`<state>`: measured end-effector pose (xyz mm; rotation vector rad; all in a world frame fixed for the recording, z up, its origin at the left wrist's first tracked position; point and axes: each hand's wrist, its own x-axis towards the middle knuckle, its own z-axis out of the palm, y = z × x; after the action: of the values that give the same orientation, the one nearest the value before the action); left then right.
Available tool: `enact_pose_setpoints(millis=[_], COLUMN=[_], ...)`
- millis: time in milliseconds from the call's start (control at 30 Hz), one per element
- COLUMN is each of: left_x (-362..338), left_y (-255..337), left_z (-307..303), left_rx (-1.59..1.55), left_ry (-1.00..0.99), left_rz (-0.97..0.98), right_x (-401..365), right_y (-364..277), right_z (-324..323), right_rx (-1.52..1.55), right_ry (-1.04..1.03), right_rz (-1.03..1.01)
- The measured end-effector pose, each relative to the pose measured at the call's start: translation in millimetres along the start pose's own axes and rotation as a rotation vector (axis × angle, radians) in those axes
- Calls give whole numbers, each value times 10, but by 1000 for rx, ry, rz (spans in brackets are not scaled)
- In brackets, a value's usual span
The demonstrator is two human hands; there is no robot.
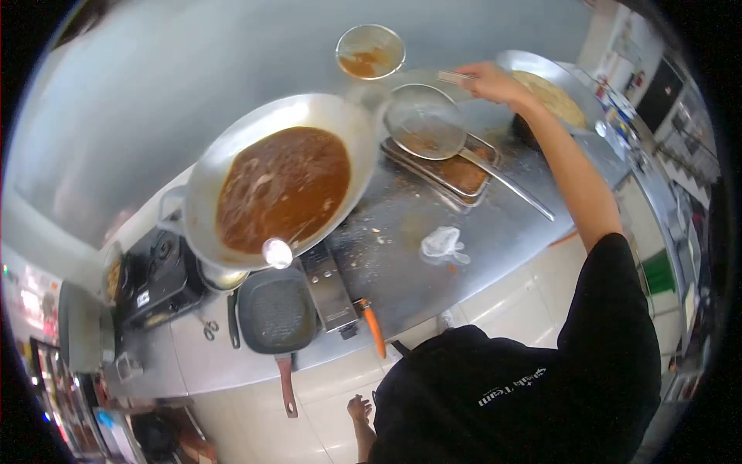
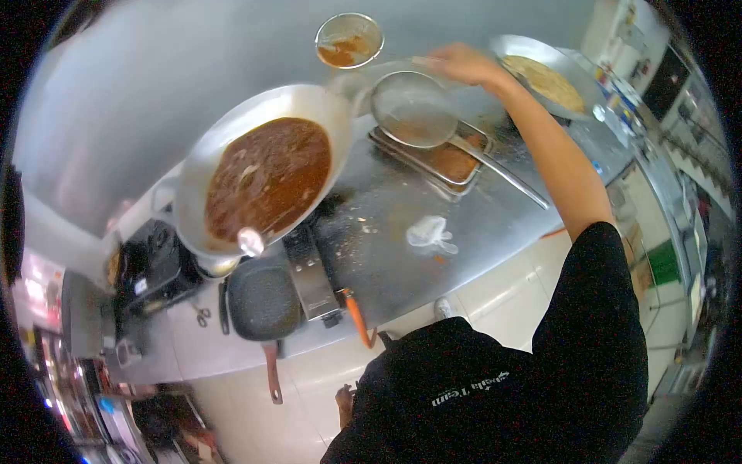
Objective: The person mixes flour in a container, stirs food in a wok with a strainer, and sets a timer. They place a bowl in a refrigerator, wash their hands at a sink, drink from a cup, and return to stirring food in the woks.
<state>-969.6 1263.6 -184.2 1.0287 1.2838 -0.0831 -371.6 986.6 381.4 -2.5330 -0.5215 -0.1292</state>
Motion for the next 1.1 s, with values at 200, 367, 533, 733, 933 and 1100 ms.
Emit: enact_pose_setpoints(millis=[200,367,533,733,933,1100], left_x=[180,146,-55,187,-210,-432], left_y=[425,496,530,177,-306,-641], left_z=[306,493,419,172,229,74], left_rx=[111,198,262,43,23,-91], left_ry=[-35,-113,-113,-61,25,123], left_rz=[-4,-26,-19,-8,-8,-75], right_x=[-963,-1826,-1908,-1766,-867,-57], right_y=[1596,2037,2129,2339,1463,-103], right_z=[267,887,1003,1096,836,446], right_rx=[-349,-681,-596,-466,147,312], right_ry=[257,13,60,143,391,-90], right_rz=[-103,228,202,208,-23,-44])
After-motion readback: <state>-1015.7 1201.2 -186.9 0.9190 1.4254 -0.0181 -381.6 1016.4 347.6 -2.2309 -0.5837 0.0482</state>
